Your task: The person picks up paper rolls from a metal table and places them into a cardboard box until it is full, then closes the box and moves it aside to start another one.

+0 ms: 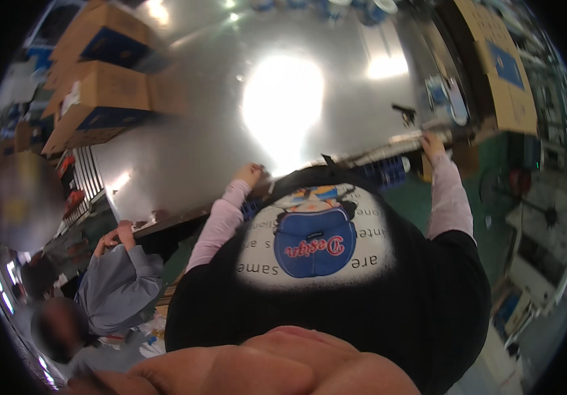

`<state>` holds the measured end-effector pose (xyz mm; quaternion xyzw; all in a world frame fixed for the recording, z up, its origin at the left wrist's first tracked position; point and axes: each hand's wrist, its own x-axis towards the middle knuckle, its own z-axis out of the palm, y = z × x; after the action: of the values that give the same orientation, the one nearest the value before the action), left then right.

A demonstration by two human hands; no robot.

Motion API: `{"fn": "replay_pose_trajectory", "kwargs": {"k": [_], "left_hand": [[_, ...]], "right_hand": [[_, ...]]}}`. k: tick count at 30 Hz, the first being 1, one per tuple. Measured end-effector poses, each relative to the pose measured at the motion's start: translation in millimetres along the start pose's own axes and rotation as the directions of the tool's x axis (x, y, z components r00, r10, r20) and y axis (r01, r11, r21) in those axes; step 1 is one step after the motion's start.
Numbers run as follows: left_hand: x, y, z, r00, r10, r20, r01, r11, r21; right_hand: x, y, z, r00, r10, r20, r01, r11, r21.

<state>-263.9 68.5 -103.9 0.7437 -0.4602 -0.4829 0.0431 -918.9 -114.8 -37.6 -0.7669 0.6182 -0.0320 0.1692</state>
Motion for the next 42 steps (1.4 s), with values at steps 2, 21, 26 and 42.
{"fn": "replay_pose_trajectory", "kwargs": {"k": [2,21,26,42], "left_hand": [[-7,15,-2,0.999,-0.02,0.039,0.015,0.994,0.11],[-34,226,124,0.485,-0.425,-0.764,0.583,0.809,-0.079],[-25,211,138,0.405,-0.325,-0.855,0.586,0.81,-0.03],[-28,225,135,0.399,-0.33,-0.855,0.52,0.85,-0.085]], "right_hand": [[3,-17,3,0.92,0.332,0.21,-0.304,0.94,-0.156],[75,5,-15,0.965,0.176,0.194,-0.145,0.976,-0.163],[73,-4,-32,0.962,0.154,0.226,-0.112,0.975,-0.19],[81,6,-22,0.924,0.147,0.353,-0.08,0.977,-0.197]]}}
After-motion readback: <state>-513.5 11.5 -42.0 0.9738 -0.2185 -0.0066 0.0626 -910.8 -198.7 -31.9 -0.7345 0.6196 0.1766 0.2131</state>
